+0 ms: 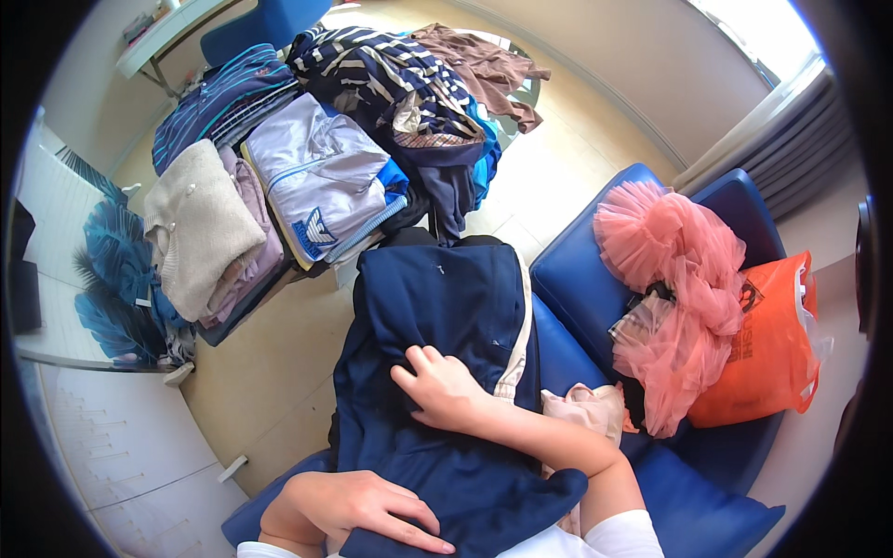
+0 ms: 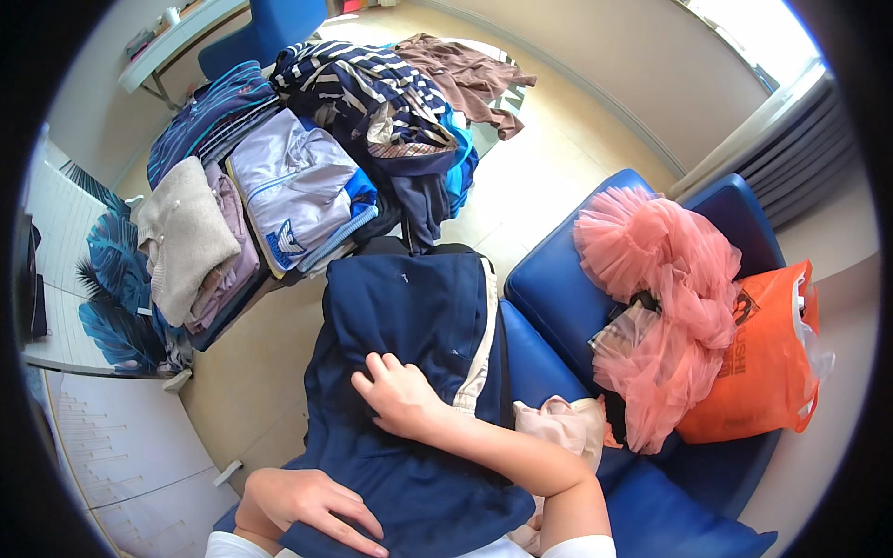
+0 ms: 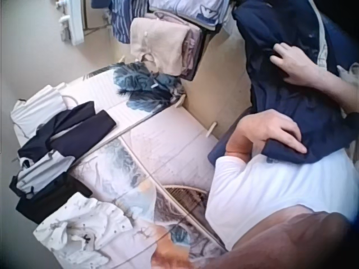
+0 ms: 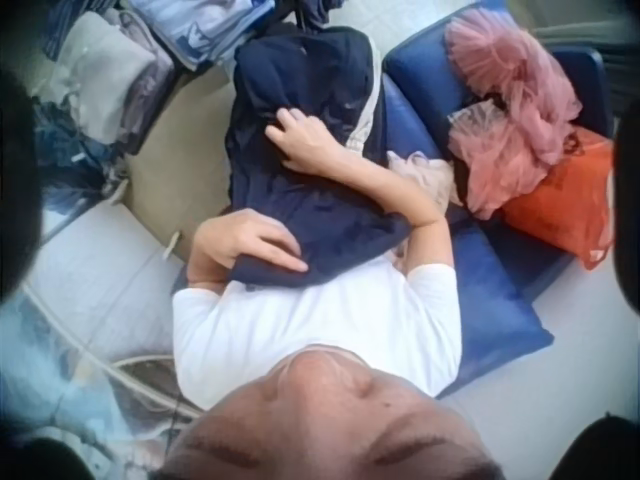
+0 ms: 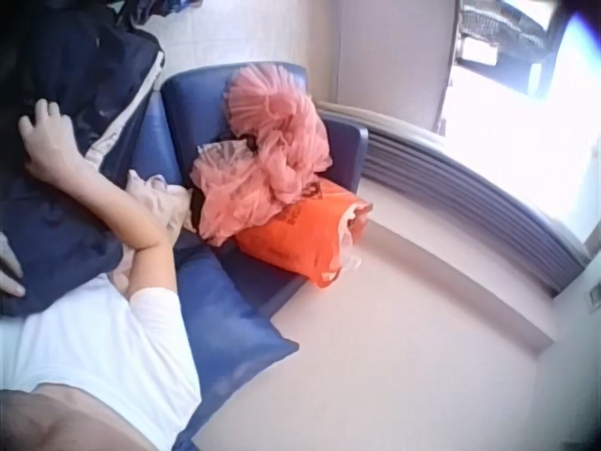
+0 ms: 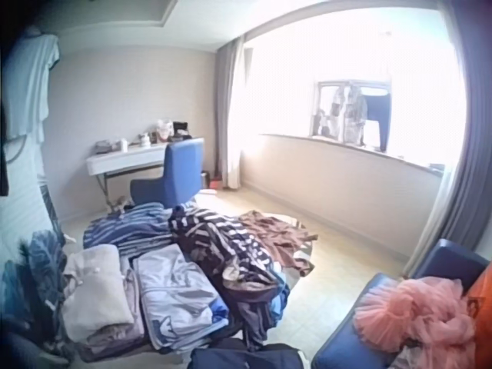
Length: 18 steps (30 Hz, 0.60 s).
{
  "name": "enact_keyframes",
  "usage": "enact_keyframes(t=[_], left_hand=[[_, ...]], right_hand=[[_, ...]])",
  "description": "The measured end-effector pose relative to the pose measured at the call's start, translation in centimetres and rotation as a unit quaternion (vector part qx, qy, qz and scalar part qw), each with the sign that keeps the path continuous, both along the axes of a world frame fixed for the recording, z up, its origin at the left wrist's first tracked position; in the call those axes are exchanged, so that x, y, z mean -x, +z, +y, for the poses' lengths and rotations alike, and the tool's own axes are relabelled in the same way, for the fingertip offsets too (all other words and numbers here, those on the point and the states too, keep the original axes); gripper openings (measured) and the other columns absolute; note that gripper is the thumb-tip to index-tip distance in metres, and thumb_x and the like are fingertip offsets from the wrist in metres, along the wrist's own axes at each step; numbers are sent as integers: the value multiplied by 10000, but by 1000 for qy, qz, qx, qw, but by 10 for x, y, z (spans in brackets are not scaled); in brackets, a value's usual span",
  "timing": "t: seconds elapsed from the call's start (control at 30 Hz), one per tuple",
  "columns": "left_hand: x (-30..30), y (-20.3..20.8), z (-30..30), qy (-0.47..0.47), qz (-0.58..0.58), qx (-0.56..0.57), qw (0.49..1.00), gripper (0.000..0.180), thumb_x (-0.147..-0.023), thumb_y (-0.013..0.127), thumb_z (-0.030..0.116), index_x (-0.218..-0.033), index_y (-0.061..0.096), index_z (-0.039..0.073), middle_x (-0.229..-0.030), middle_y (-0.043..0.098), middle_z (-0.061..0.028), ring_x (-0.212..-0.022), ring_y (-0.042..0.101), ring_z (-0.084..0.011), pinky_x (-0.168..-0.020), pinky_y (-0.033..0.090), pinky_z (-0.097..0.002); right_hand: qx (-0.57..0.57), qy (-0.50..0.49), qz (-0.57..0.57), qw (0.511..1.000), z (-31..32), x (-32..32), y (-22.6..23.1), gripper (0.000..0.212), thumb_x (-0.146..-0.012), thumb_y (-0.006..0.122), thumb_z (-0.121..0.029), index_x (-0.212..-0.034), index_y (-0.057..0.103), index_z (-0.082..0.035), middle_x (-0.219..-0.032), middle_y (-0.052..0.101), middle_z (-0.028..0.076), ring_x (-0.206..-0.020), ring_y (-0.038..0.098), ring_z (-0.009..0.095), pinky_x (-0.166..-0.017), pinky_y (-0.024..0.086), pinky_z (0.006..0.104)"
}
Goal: The person folds a blue and gray jacket and a dark blue pair of pants on their lap, smoothing and aligning each piece before stacking them on a growing pile of folded clothes.
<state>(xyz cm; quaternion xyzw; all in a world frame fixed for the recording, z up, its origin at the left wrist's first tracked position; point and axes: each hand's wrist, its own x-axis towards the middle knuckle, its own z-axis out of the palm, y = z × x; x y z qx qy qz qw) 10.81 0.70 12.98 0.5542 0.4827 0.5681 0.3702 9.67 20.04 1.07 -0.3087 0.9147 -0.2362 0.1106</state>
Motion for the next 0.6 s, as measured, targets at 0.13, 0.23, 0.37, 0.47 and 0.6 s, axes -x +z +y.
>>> enact_keyframes(t=[0.13, 0.23, 0.37, 0.47, 0.6], left_hand=[[1, -1, 4, -15, -7, 5, 1000, 287, -875, 603, 103, -1130, 709, 24, -1044, 673, -178, -901, 678, -334, -765, 546, -368], [4, 1, 9, -32, -7, 7, 999, 293, -876, 596, 101, -1136, 709, 27, -1046, 671, -177, -907, 675, -337, -771, 545, -366], [7, 3, 11, -37, -5, 15, 999, 297, -878, 589, 90, -1145, 707, 32, -1059, 668, -176, -918, 673, -336, -780, 542, -363], [8, 1, 11, -33, -14, 14, 999, 295, -882, 592, 89, -1148, 706, 36, -1075, 665, -174, -933, 671, -333, -790, 541, -363], [16, -10, 8, -39, -14, 0, 999, 276, -912, 608, 148, -1148, 708, 45, -1109, 660, -173, -948, 672, -328, -801, 540, -366]], right_hand=[[189, -44, 54, 979, 8, 0, 17, 716, -591, 814, -201, -1245, 560, -58, -1179, 529, 190, -1015, 570, 334, -783, 524, 400], [38, -16, 24, 999, 4, -12, 5, 686, -694, 800, -248, -1300, 542, -54, -1264, 520, 197, -1072, 557, 327, -882, 494, 404], [218, -14, 12, 976, 31, -20, 20, 635, -763, 779, -212, -1325, 533, -47, -1353, 500, 193, -1212, 523, 349, -995, 456, 420], [418, 150, -288, 849, 84, -28, 29, 529, -870, 730, -271, -1277, 562, 22, -1348, 541, 218, -1280, 502, 368, -1065, 408, 428], [536, 371, -384, 654, 116, -59, -3, 938, -851, 660, -615, -1411, 420, 99, -1462, 392, 322, -1373, 366, 480, -1129, 259, 535]])
